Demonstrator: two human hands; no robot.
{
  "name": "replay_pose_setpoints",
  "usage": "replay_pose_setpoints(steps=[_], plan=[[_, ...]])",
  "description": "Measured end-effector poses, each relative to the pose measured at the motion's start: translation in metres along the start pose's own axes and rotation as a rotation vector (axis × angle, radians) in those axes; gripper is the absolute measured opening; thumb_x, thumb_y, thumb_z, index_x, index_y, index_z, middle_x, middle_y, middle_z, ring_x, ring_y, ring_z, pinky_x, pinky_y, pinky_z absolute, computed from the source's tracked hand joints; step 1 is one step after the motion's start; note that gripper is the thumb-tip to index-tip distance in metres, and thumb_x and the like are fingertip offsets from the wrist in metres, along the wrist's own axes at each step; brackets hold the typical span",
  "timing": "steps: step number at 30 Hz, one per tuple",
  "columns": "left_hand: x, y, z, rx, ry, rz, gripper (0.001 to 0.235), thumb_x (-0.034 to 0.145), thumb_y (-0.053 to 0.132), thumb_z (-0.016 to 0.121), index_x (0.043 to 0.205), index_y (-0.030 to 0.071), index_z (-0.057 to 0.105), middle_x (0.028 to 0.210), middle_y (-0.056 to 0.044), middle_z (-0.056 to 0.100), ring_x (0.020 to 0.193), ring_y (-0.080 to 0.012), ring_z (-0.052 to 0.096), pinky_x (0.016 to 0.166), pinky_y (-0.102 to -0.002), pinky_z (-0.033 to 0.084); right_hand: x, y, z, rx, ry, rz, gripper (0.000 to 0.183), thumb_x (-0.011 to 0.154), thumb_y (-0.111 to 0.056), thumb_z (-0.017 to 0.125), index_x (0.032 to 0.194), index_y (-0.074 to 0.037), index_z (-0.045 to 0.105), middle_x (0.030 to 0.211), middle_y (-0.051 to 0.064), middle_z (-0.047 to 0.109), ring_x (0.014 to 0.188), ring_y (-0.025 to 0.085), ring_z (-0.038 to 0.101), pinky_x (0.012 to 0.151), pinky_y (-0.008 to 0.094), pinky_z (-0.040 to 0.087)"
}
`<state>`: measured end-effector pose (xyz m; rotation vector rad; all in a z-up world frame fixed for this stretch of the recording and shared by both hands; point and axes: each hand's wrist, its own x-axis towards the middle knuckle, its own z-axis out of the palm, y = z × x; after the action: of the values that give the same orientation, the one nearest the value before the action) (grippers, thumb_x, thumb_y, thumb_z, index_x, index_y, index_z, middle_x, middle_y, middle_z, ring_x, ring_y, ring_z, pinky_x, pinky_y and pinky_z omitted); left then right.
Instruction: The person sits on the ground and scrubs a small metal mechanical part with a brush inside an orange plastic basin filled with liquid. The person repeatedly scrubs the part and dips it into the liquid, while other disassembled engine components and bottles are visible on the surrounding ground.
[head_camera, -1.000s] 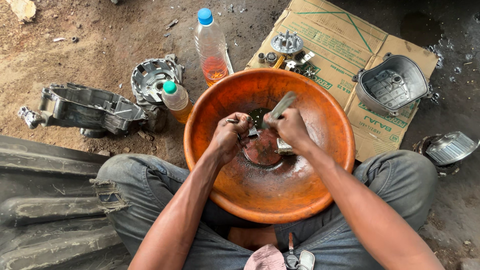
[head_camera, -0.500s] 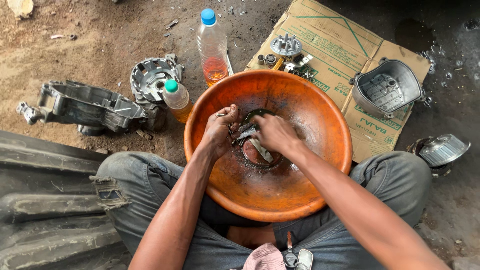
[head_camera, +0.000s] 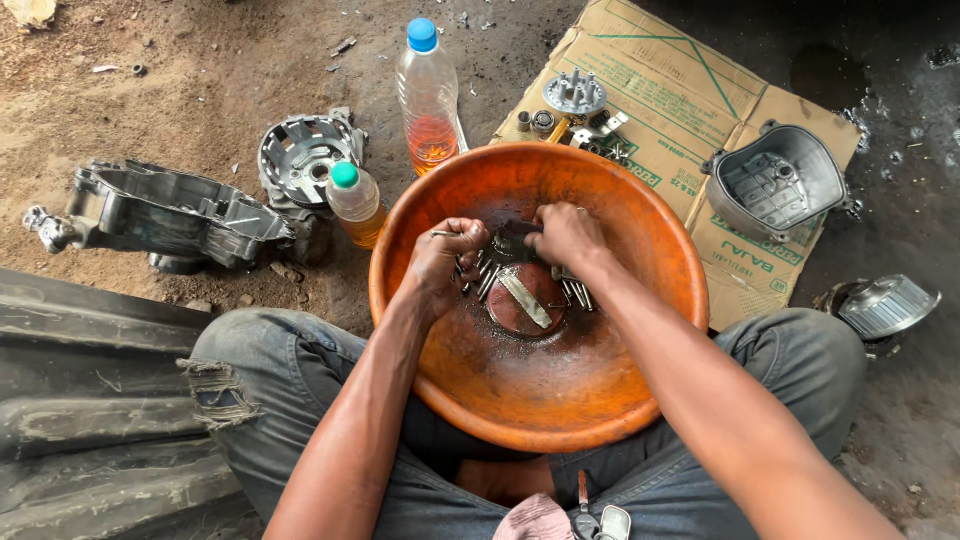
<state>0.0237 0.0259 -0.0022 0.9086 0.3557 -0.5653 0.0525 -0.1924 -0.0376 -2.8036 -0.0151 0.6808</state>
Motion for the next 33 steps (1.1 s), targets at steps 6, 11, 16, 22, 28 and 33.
replay_pose_setpoints(steps=[6, 11, 16, 22, 28, 33], plan=[[-0.003, 0.0, 0.001, 0.038, 0.028, 0.003, 0.014, 0.089, 0.008, 0.075, 0.092, 0.004, 0.063, 0.071, 0.002, 0.056, 0.053, -0.0053, 0.044, 0.047, -0.023, 0.036, -0.007, -0.015, 0.021, 0.053, 0.128, -0.022, 0.05, 0.091, -0.031, 0.072, 0.138, -0.024, 0.059, 0.119, 0.016, 0.063, 0.101, 0.03, 0.066, 0.079, 0.041, 0.062], [-0.004, -0.001, 0.003, 0.08, -0.001, 0.0, 0.011, 0.091, 0.008, 0.073, 0.089, 0.003, 0.063, 0.071, 0.0, 0.058, 0.054, -0.0056, 0.044, 0.046, -0.024, 0.036, 0.002, -0.005, 0.021, 0.043, 0.078, -0.073, 0.027, 0.09, -0.024, 0.074, 0.117, -0.02, 0.072, 0.114, 0.01, 0.068, 0.092, 0.022, 0.066, 0.076, 0.035, 0.06], [-0.002, -0.004, 0.002, 0.014, -0.07, 0.009, 0.008, 0.088, 0.001, 0.068, 0.095, 0.003, 0.066, 0.08, -0.001, 0.064, 0.056, -0.0055, 0.046, 0.049, -0.023, 0.038, -0.017, -0.013, -0.01, 0.194, -0.042, 0.143, 0.032, 0.101, -0.022, 0.064, 0.133, -0.023, 0.063, 0.087, 0.01, 0.077, 0.072, 0.022, 0.069, 0.067, 0.041, 0.056], [-0.004, -0.004, 0.011, 0.011, -0.144, -0.009, 0.01, 0.091, 0.002, 0.067, 0.1, 0.004, 0.067, 0.082, 0.0, 0.063, 0.059, -0.0067, 0.048, 0.051, -0.024, 0.039, -0.052, 0.009, -0.037, 0.672, 0.115, -0.134, 0.02, 0.094, -0.017, 0.074, 0.111, -0.007, 0.075, 0.095, 0.007, 0.078, 0.081, 0.011, 0.068, 0.069, 0.031, 0.055], [-0.01, -0.015, 0.024, 0.083, -0.126, -0.116, 0.004, 0.094, 0.007, 0.066, 0.098, 0.007, 0.068, 0.08, 0.001, 0.062, 0.06, -0.0072, 0.048, 0.053, -0.025, 0.04, -0.081, -0.001, -0.027, 1.41, 0.056, -0.218, 0.018, 0.092, -0.007, 0.069, 0.107, 0.004, 0.071, 0.095, 0.009, 0.075, 0.08, 0.011, 0.069, 0.071, 0.024, 0.06], [-0.01, -0.028, 0.021, 0.018, -0.143, -0.14, 0.005, 0.096, 0.008, 0.066, 0.091, 0.009, 0.065, 0.073, 0.004, 0.053, 0.061, -0.0084, 0.044, 0.054, -0.026, 0.038, -0.088, -0.029, -0.012, 1.246, 0.194, -0.19, 0.014, 0.097, -0.012, 0.068, 0.1, 0.001, 0.071, 0.088, 0.008, 0.074, 0.071, 0.012, 0.067, 0.062, 0.026, 0.057]])
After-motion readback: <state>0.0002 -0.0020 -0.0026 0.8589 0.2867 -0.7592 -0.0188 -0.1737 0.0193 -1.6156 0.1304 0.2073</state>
